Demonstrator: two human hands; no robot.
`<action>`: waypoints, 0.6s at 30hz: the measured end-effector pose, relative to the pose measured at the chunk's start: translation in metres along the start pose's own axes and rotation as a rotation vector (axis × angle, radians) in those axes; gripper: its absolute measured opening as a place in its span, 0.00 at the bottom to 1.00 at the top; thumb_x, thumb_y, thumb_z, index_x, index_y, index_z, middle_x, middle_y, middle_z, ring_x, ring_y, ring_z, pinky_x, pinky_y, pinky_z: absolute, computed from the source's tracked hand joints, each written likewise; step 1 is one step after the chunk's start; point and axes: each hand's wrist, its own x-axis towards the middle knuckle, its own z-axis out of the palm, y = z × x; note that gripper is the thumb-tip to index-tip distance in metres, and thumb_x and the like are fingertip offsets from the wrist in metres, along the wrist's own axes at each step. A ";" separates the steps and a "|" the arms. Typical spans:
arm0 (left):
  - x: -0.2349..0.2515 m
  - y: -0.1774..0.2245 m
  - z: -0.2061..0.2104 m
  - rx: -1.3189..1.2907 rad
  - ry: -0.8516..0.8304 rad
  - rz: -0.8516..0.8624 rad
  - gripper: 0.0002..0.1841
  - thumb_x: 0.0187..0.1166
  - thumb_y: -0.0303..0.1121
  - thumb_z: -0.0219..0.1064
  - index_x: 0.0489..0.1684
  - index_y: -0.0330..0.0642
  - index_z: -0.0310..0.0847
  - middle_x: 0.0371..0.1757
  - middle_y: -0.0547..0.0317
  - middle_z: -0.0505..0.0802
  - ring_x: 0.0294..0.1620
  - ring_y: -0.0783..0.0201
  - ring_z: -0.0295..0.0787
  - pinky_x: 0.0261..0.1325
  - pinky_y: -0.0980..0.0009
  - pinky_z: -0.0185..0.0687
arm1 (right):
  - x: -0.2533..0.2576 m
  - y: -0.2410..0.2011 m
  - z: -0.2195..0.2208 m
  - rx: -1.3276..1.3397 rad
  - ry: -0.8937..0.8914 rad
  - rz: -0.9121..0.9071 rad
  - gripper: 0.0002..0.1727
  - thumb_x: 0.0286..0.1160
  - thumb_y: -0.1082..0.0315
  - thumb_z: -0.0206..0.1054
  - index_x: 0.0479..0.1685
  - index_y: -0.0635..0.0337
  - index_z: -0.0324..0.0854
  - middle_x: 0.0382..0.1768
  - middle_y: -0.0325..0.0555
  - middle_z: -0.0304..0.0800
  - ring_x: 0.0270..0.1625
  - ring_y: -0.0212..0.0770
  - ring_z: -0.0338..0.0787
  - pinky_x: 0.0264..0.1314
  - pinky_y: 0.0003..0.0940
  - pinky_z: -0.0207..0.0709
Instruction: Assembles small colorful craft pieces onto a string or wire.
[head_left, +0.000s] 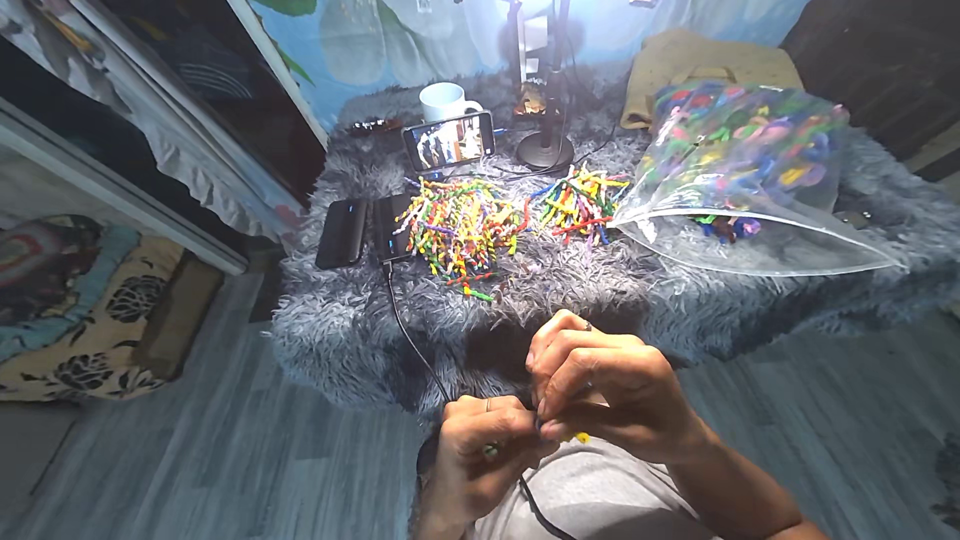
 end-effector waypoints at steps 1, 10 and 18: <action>0.000 0.000 0.000 -0.019 0.002 -0.012 0.05 0.85 0.31 0.66 0.48 0.41 0.84 0.36 0.70 0.90 0.34 0.89 0.82 0.38 0.92 0.77 | 0.000 0.000 0.000 0.001 -0.002 0.000 0.08 0.79 0.68 0.71 0.38 0.64 0.83 0.41 0.43 0.90 0.59 0.31 0.86 0.72 0.28 0.72; 0.000 0.005 0.001 0.366 0.074 -0.065 0.08 0.81 0.32 0.68 0.38 0.35 0.86 0.28 0.64 0.91 0.30 0.88 0.83 0.37 0.91 0.78 | -0.002 -0.004 -0.009 -0.106 -0.080 0.032 0.07 0.76 0.69 0.73 0.34 0.65 0.87 0.37 0.44 0.92 0.56 0.33 0.86 0.68 0.26 0.72; 0.006 0.011 0.021 0.333 0.349 -0.181 0.14 0.90 0.41 0.57 0.44 0.40 0.82 0.24 0.74 0.89 0.20 0.86 0.84 0.21 0.89 0.80 | -0.006 -0.008 0.003 -0.546 0.106 -0.179 0.04 0.82 0.69 0.67 0.40 0.55 0.86 0.43 0.37 0.97 0.64 0.33 0.87 0.78 0.29 0.67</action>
